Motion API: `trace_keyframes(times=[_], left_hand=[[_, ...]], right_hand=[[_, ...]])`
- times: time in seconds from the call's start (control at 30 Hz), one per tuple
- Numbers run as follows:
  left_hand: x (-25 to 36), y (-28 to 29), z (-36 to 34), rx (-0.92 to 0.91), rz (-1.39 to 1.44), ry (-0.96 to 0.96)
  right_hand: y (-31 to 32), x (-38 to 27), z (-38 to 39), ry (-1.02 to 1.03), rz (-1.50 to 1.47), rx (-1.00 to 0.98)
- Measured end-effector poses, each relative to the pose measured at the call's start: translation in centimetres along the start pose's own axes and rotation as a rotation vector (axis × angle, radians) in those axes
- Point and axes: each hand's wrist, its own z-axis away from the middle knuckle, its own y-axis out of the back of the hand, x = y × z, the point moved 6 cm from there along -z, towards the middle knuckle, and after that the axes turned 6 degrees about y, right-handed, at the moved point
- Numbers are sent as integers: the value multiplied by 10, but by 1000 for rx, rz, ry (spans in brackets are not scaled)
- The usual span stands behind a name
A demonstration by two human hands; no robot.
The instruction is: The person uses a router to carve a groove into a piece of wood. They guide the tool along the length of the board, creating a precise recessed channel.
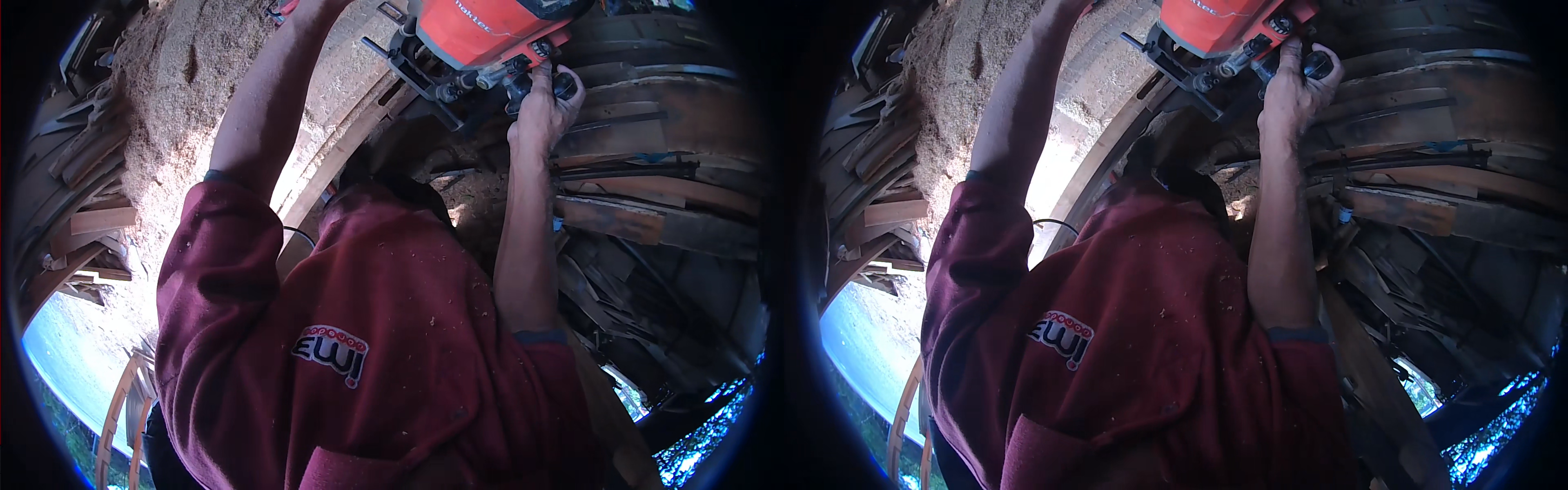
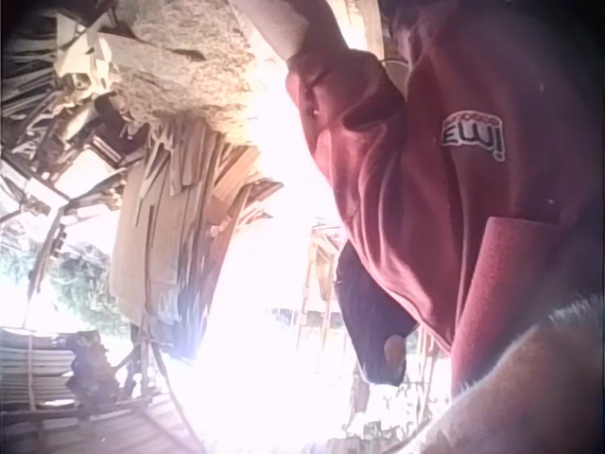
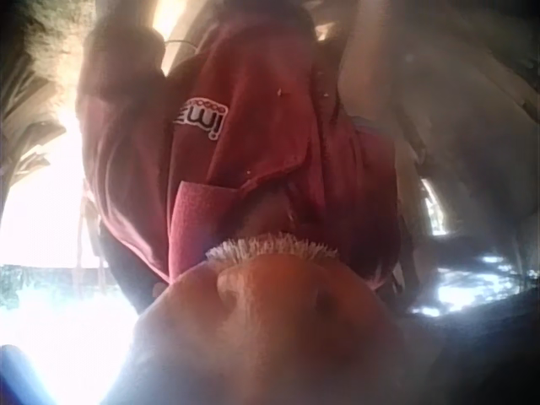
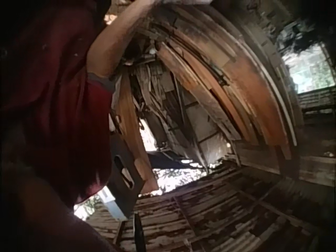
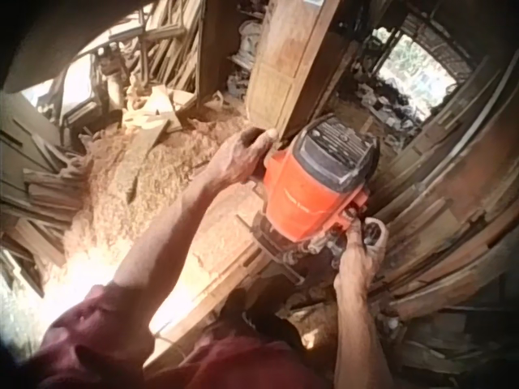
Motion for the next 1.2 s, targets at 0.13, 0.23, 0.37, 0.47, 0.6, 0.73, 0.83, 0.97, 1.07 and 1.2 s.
trace_keyframes(times=[0.13,0.23,0.37,0.47,0.6,0.73,0.83,0.97,1.07,1.2], left_hand=[[-16,-10,-16,-32,89,27],[-16,-9,-14,-66,57,67],[-21,2,-11,99,285,-154],[-52,22,-12,78,198,-9],[-99,43,16,204,245,122],[-152,30,92,-109,-239,308],[-184,-7,171,-522,-461,404],[-180,-48,224,-473,-566,328],[-181,-55,227,-375,-626,290],[-175,-59,223,-370,-677,269]], right_hand=[[-1,1,-1,6,5,9],[0,-2,-2,68,56,46],[1,3,-5,99,90,41],[-1,0,0,51,-10,17],[0,-3,4,-16,-22,6],[-1,1,-1,97,29,36],[-5,0,0,78,-80,-1],[-4,-2,-1,83,-93,6],[-6,-11,6,24,-49,-7],[-7,-14,9,-11,-23,2]])
